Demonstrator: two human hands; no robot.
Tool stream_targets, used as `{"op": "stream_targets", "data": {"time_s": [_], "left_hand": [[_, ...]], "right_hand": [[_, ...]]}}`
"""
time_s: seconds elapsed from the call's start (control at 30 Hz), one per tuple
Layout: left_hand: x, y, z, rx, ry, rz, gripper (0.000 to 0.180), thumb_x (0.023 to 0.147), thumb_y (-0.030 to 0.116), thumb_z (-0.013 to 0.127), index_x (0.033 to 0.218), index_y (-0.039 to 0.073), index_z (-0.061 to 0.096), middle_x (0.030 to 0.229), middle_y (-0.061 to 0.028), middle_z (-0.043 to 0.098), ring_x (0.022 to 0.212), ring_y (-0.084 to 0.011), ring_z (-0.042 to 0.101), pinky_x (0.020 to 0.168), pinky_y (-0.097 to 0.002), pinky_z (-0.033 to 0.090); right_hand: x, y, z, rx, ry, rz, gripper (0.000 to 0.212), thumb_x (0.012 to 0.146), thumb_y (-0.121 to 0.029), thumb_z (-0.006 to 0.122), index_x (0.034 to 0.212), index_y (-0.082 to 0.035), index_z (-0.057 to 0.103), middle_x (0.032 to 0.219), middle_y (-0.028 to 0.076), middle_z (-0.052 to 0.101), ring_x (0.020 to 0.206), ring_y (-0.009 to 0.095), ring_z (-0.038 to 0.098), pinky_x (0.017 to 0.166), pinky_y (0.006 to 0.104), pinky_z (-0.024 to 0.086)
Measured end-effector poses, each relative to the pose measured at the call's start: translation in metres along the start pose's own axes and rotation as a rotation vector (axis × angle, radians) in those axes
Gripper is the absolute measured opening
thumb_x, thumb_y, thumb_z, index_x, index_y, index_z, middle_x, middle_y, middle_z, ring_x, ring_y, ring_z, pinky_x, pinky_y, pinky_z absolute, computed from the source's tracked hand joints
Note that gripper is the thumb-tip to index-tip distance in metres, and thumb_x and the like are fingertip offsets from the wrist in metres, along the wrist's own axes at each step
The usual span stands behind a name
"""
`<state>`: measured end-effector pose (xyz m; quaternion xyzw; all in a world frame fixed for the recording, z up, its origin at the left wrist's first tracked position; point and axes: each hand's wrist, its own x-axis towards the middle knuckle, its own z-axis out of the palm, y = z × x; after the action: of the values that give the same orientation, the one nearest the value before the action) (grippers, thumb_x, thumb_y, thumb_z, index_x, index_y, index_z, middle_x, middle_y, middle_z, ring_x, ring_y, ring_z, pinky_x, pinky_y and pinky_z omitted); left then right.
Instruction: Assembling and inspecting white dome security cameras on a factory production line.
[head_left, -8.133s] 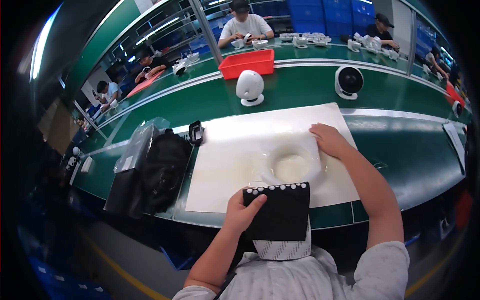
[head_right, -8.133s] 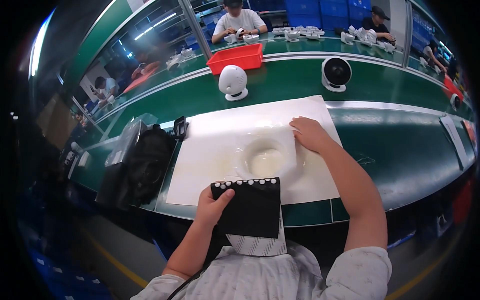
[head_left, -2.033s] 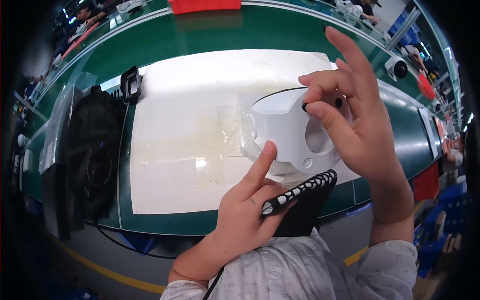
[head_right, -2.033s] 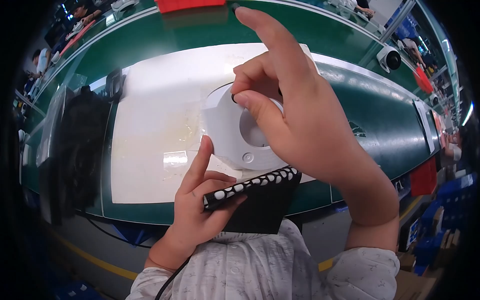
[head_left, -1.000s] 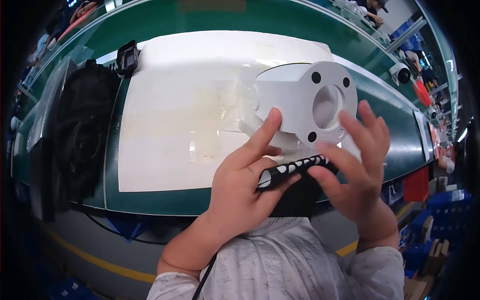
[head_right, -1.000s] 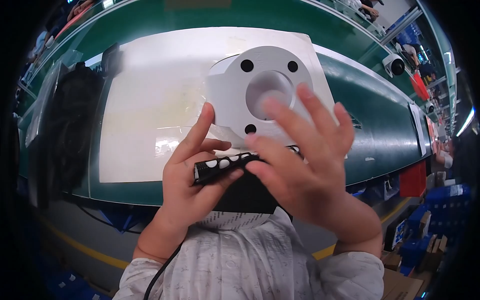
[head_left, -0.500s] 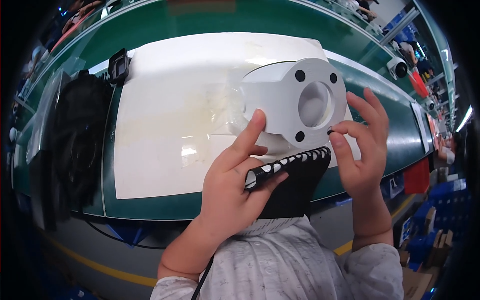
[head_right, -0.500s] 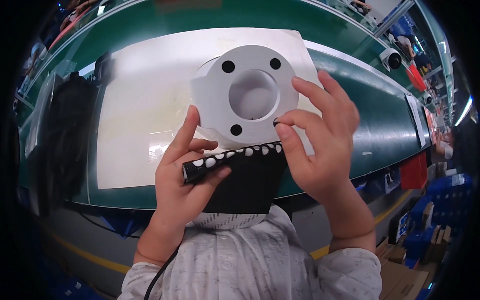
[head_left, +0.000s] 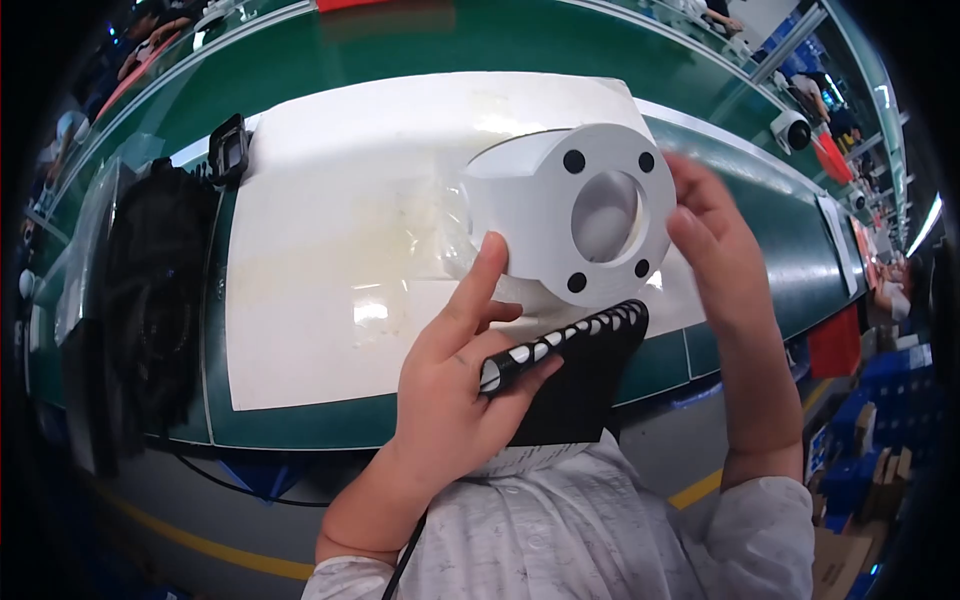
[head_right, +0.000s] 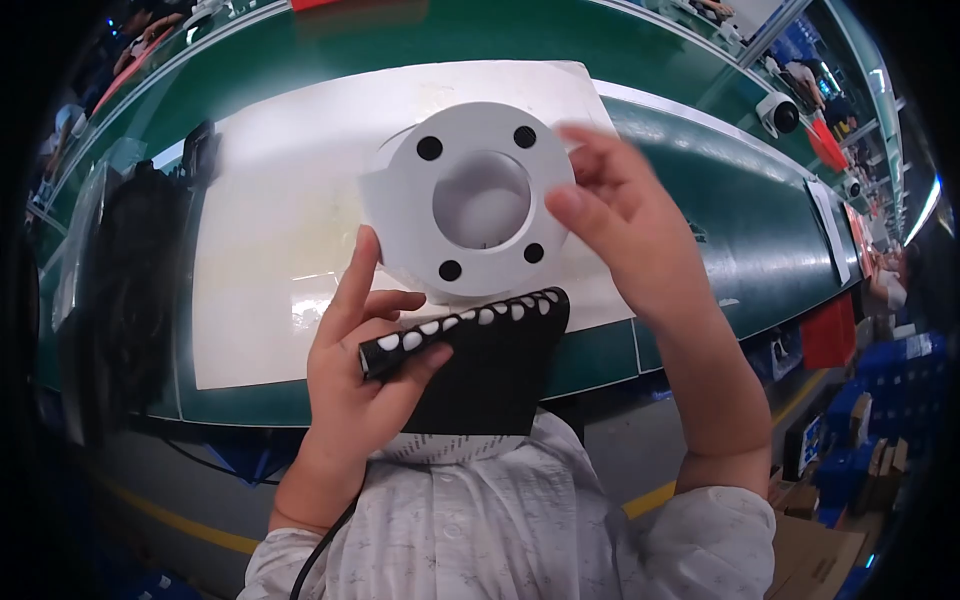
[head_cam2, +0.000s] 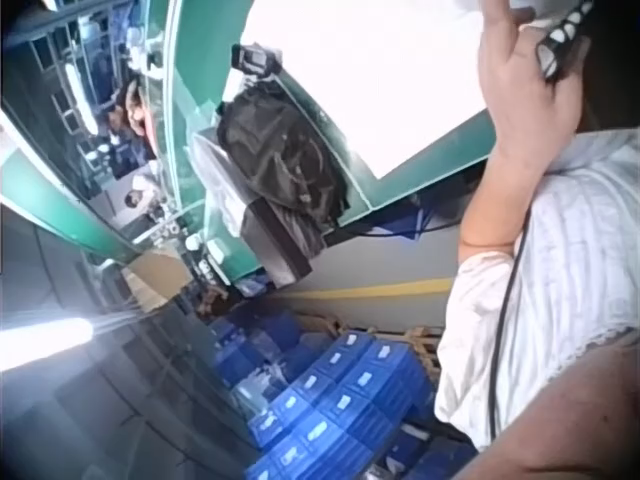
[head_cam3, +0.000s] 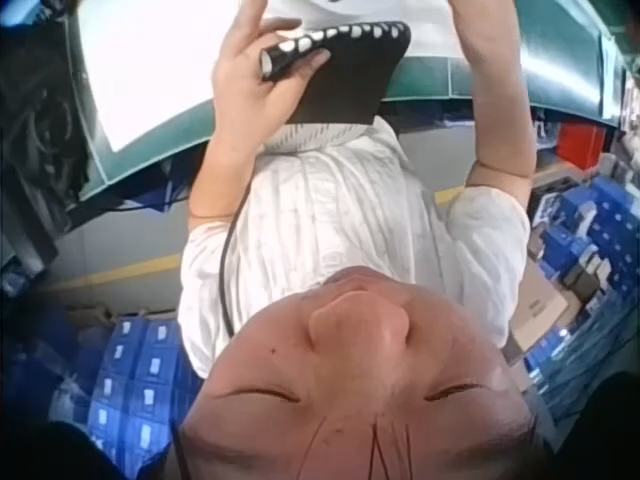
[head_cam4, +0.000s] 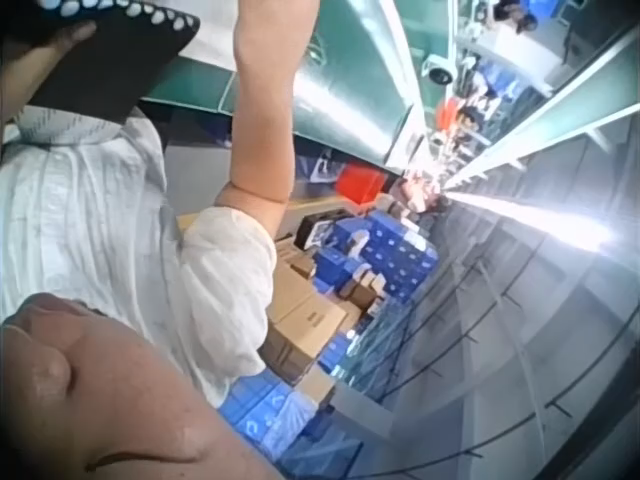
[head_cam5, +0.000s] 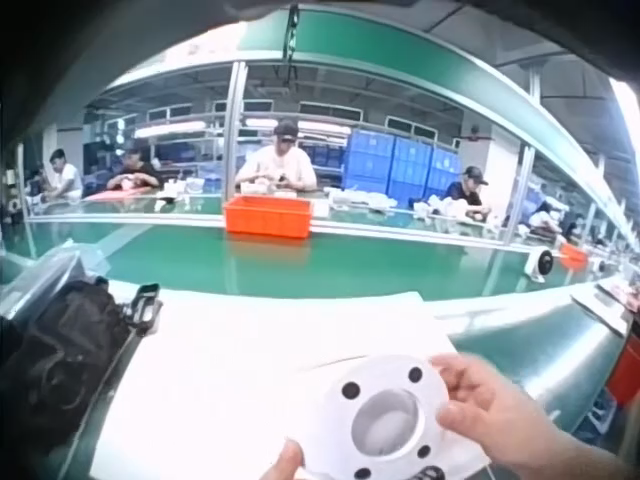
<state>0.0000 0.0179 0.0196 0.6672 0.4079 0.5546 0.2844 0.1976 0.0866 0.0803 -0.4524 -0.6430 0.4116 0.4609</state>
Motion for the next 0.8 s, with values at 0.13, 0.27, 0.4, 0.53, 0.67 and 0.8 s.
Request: {"op": "stream_targets", "data": {"time_s": [0.13,0.27,0.4,0.53,0.67,0.8], "left_hand": [[-0.008,-0.004,-0.015,0.030,-0.042,0.007,0.021,0.060,0.005,0.071,0.075,0.002,0.058,0.127,-0.0155,0.040,0.083,-0.0250,0.055,0.068,-0.0297,0.046],[-0.011,-0.006,-0.018,0.031,-0.093,0.058,0.029,0.059,0.004,0.073,0.081,0.005,0.055,0.121,-0.0203,0.044,0.086,-0.0242,0.055,0.070,-0.0308,0.046],[-0.005,0.001,-0.018,0.075,-0.168,0.098,0.030,0.057,0.003,0.074,0.082,0.005,0.057,0.114,-0.0185,0.049,0.082,-0.0263,0.056,0.068,-0.0325,0.046],[-0.010,0.000,-0.021,0.051,-0.167,0.050,0.028,0.056,0.003,0.074,0.080,0.004,0.060,0.111,-0.0153,0.052,0.082,-0.0240,0.056,0.069,-0.0314,0.046],[-0.012,-0.002,-0.022,-0.021,-0.174,0.002,0.026,0.059,0.006,0.070,0.084,0.005,0.060,0.114,-0.0124,0.052,0.086,-0.0243,0.056,0.071,-0.0314,0.045],[-0.007,0.003,-0.019,-0.041,-0.162,-0.009,0.027,0.057,0.003,0.073,0.081,0.003,0.061,0.108,-0.0131,0.054,0.083,-0.0230,0.056,0.070,-0.0304,0.046]], "right_hand": [[0.016,-0.011,-0.007,0.185,-0.112,-0.028,0.021,0.082,-0.014,0.056,0.096,0.001,0.054,0.087,0.004,0.058,0.078,0.009,0.054,0.072,0.0209,0.042],[0.088,-0.003,-0.025,0.000,0.063,-0.115,0.019,0.082,-0.016,0.054,0.093,-0.001,0.056,0.085,0.005,0.059,0.075,0.010,0.056,0.069,0.0232,0.045],[0.188,0.064,-0.012,-1.051,0.353,-0.577,0.013,0.079,-0.017,0.054,0.084,-0.007,0.060,0.078,0.007,0.055,0.070,0.019,0.056,0.065,0.0283,0.045],[0.247,0.136,-0.024,-1.380,0.337,-0.786,0.014,0.077,-0.020,0.054,0.079,-0.007,0.059,0.079,0.009,0.053,0.080,0.023,0.055,0.067,0.0338,0.046],[0.242,0.152,-0.011,-1.425,0.260,-0.444,0.022,0.079,-0.027,0.051,0.082,-0.007,0.060,0.084,0.010,0.055,0.085,0.025,0.054,0.070,0.0358,0.045],[0.236,0.159,-0.024,-1.286,0.128,-0.240,0.039,0.082,-0.038,0.044,0.092,-0.003,0.058,0.102,0.012,0.054,0.090,0.029,0.052,0.075,0.0382,0.043]]}}
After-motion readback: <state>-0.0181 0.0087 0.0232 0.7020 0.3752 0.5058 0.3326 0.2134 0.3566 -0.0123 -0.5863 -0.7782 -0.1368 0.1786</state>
